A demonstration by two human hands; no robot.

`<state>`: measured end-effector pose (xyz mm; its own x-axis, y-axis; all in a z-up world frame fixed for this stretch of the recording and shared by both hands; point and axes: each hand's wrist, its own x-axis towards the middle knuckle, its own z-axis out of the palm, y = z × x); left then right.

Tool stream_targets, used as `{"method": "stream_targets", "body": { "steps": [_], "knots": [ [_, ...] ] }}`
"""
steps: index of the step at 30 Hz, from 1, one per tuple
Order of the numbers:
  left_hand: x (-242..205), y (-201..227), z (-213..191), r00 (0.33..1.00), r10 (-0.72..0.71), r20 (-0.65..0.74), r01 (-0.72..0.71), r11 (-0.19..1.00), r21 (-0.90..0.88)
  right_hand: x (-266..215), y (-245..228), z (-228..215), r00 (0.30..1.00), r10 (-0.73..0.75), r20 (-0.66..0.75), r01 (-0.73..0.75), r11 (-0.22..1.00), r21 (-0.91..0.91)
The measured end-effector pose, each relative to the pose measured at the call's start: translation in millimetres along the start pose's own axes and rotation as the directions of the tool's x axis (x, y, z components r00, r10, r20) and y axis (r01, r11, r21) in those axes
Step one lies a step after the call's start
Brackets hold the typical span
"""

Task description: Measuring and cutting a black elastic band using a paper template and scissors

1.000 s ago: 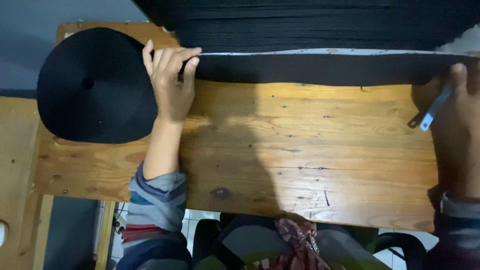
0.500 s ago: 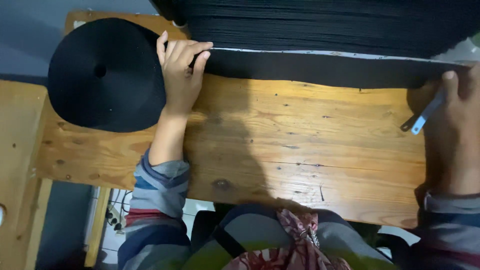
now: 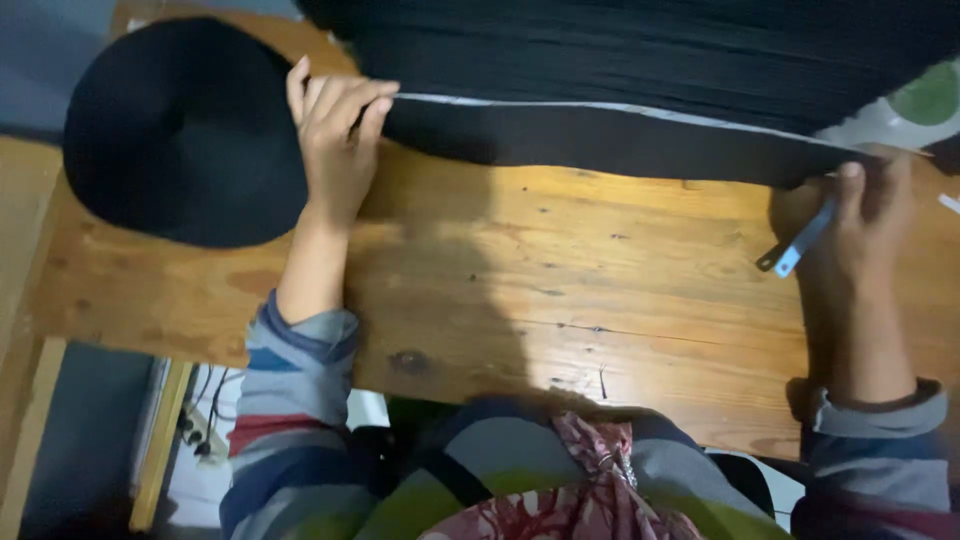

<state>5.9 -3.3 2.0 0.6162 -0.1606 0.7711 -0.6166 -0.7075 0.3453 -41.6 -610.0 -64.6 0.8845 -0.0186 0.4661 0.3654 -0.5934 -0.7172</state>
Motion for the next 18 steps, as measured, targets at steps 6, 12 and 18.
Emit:
{"method": "stream_targets", "body": {
  "steps": [6,12,18],
  "knots": [
    [-5,-6,-3,1.000,-0.004,0.030,0.002,0.998,0.067,7,-35,10,0.998,-0.019,-0.056,0.020,1.000,0.000],
    [-2,-2,-5,1.000,-0.017,0.024,0.017,0.999,0.027,3,-40,7,0.996,0.031,-0.080,-0.036,0.997,-0.066],
    [-4,-4,-8,0.998,-0.014,0.054,0.012,1.000,0.023,7,-51,20,0.891,0.452,-0.035,-0.361,0.755,0.548]
  ]
}}
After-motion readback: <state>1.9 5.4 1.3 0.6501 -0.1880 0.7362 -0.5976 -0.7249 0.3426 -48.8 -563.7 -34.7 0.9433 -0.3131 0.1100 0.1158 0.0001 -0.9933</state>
